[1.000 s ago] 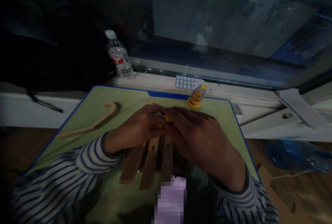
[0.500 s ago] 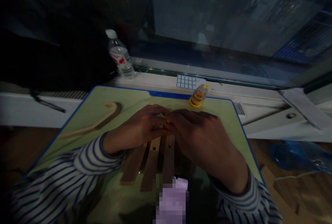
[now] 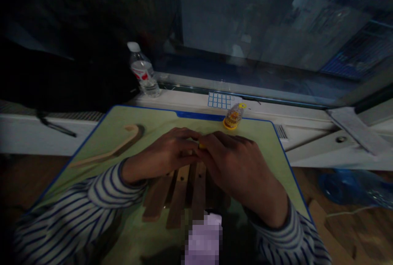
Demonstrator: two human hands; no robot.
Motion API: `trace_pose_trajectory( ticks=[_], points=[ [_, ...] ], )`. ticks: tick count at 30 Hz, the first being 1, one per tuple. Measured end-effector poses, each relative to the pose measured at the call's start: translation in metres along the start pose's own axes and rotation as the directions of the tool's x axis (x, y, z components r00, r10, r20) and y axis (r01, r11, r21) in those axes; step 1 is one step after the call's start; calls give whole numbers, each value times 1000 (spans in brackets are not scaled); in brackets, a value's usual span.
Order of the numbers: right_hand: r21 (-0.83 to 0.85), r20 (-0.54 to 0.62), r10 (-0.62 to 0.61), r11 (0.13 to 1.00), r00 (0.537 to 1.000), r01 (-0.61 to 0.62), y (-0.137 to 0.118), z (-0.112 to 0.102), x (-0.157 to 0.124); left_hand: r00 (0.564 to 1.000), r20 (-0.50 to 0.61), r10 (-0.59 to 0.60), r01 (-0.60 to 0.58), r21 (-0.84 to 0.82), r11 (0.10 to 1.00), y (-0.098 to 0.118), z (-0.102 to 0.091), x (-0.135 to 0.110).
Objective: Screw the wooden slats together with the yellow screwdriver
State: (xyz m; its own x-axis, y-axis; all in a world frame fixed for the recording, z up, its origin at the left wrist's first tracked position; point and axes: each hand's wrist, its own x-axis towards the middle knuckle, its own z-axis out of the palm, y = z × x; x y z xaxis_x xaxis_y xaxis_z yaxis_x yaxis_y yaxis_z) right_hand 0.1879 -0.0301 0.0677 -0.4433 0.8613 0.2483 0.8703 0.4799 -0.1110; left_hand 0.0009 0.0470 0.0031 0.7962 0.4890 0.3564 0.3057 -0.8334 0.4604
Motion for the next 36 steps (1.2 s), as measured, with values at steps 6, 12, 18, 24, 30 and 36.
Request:
trace_pose_trajectory(
  ticks=[6,12,18,24,30,36],
  points=[
    [169,28,-89,982,996,83,2,0,0,999,43,30,-28,-53,998,1,-3,1],
    [202,20,-108,974,994,102,5,1,-3,991,121,-63,73,-78,994,0,-10,-2],
    [107,4,-92,990,996,91,2,1,1,984,151,-94,111,-106,988,-2,-14,-4],
    [-16,-27,-46,999,999,45,5,2,1,980,175,-99,122,-123,985,-2,-15,-3],
    [-117,-19,1,993,1000,-3,6,2,-2,973,185,-137,156,-90,984,-3,-12,-3],
    [-33,-54,-36,999,998,34,4,8,1,981,142,-131,140,-54,989,-5,-8,-3]
  ],
)
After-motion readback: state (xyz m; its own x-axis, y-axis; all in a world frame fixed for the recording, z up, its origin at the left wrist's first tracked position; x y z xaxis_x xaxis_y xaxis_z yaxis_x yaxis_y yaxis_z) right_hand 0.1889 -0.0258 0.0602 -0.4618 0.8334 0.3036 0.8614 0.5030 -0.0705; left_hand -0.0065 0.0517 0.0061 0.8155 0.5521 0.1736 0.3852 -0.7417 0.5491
